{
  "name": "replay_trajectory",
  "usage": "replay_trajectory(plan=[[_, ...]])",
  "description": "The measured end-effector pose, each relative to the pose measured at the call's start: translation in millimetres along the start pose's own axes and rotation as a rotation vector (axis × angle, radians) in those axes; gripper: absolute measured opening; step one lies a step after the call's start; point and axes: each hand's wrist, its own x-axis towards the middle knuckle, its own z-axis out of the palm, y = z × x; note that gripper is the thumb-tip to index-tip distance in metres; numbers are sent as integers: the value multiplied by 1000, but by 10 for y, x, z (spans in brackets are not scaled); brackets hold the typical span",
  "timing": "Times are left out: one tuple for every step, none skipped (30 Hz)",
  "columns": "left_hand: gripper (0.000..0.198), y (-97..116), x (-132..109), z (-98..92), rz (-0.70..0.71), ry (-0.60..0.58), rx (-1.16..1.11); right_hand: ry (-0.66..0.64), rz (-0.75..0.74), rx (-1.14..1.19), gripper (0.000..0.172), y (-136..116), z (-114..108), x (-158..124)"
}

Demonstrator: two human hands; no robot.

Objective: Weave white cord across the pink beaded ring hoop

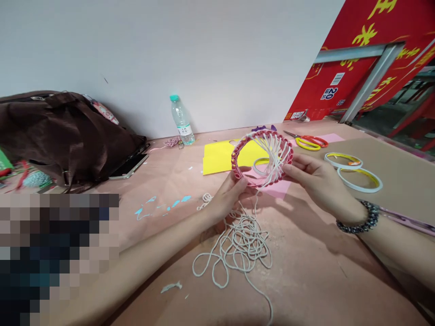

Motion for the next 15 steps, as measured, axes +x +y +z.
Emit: replay_trajectory(plan=[[44, 8, 2, 4, -13, 17, 9, 3, -15, -24, 32, -2, -3, -1], [39, 15, 5, 8, -23, 36, 24, 3, -26, -45, 32, 1, -9, 1], [34, 23, 7, 12, -33, 37, 21, 0, -33, -60, 33, 9, -17, 4], [30, 33, 8, 16, -42, 28, 1, 5, -39, -62, 34, 17, -25, 5], [28, 47, 8, 23, -48, 21, -32, 26, -47, -57, 36, 23, -28, 2], [26, 65, 5, 30, -50, 17, -73, 70, -58, -56, 36, 21, -25, -9], [26, 87, 1, 37, -55, 22, -111, 139, -76, -74, 36, 9, -13, -32], [26, 111, -3, 43, -58, 39, -139, 219, -103, -117, 33, -16, 10, -69], [28, 134, -7, 44, -62, 63, -152, 268, -136, -187, 27, -53, 45, -122], [30, 153, -10, 41, -69, 89, -153, 250, -166, -276, 18, -99, 92, -193], [32, 166, -12, 32, -72, 112, -146, 141, -192, -376, 8, -146, 150, -281], [32, 171, -10, 18, -67, 130, -137, -41, -217, -468, 3, -188, 219, -383], [32, 168, -7, 1, -59, 140, -126, -294, -234, -539, 8, -215, 295, -494], [31, 157, -2, -18, -49, 144, -119, -559, -250, -591, 9, -220, 374, -610], [30, 141, 5, -37, -39, 145, -115, -769, -278, -616, 8, -199, 454, -724]])
